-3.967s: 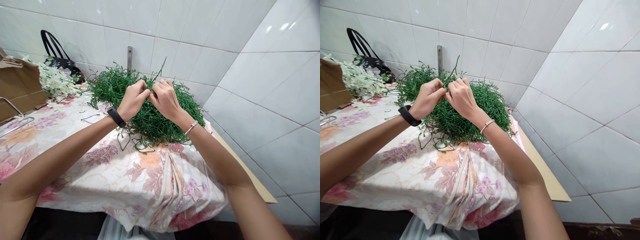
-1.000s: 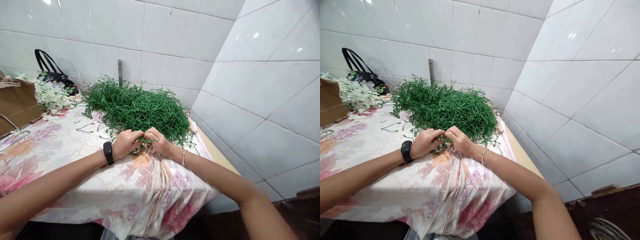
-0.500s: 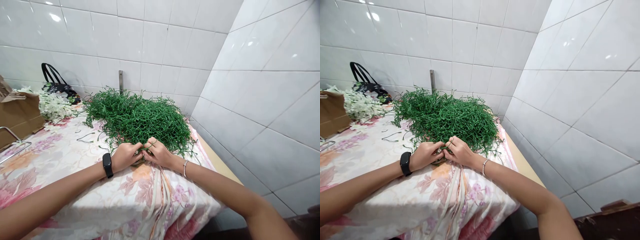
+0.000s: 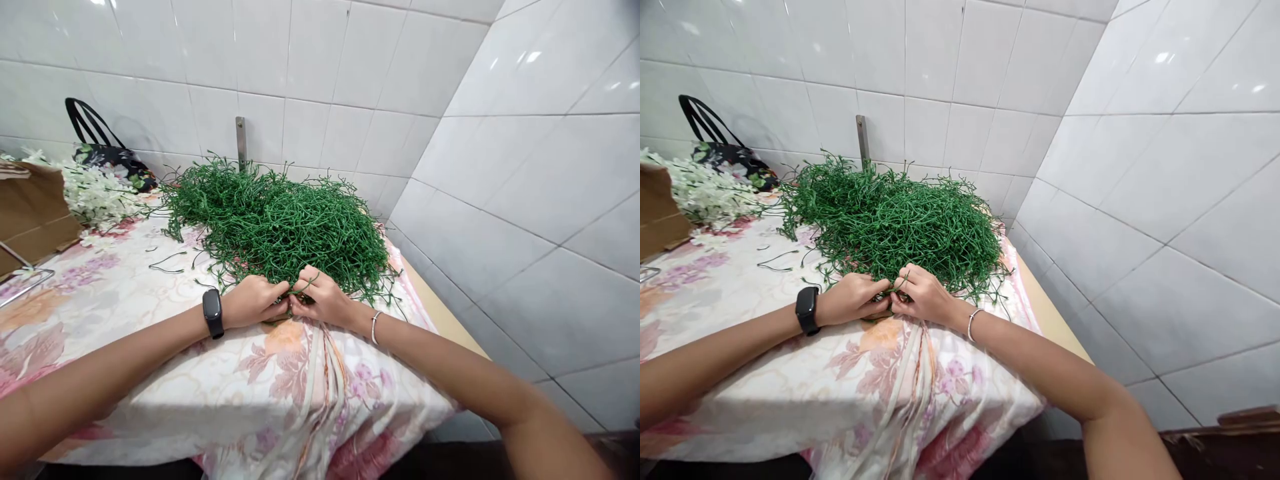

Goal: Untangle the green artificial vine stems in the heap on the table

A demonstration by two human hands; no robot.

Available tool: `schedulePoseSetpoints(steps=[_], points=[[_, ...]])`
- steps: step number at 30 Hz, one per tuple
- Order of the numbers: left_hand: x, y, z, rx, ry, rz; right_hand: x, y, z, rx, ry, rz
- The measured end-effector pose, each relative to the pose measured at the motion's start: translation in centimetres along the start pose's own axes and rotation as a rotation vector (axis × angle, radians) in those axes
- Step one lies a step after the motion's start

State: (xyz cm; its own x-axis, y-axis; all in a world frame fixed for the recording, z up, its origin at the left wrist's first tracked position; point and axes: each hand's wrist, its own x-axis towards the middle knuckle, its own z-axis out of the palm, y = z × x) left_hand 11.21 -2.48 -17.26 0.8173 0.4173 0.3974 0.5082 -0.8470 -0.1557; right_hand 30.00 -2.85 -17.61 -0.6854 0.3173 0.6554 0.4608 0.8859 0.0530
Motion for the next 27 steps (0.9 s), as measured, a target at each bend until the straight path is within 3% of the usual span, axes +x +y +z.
schedulePoseSetpoints(steps=[6, 16, 21, 27], points=[[-0.2, -0.2, -0.3, -0.11, -0.005, 0.125, 0.2, -0.2, -0.5, -0.006, -0.109, -0.041], [-1.2, -0.3, -1.1, -0.208, 0.0, 0.209, 0.5, -0.2, -1.1, 0.237, -0.214, -0.087], [-1.3, -0.3, -0.6, -0.168, 0.048, 0.183, 0.5, -0.3, -1.1, 0.171, -0.249, -0.098], [-1.3, -0.2, -0.3, -0.147, 0.126, 0.083, 0.2, -0.1, -0.6, 0.029, -0.162, -0.042]])
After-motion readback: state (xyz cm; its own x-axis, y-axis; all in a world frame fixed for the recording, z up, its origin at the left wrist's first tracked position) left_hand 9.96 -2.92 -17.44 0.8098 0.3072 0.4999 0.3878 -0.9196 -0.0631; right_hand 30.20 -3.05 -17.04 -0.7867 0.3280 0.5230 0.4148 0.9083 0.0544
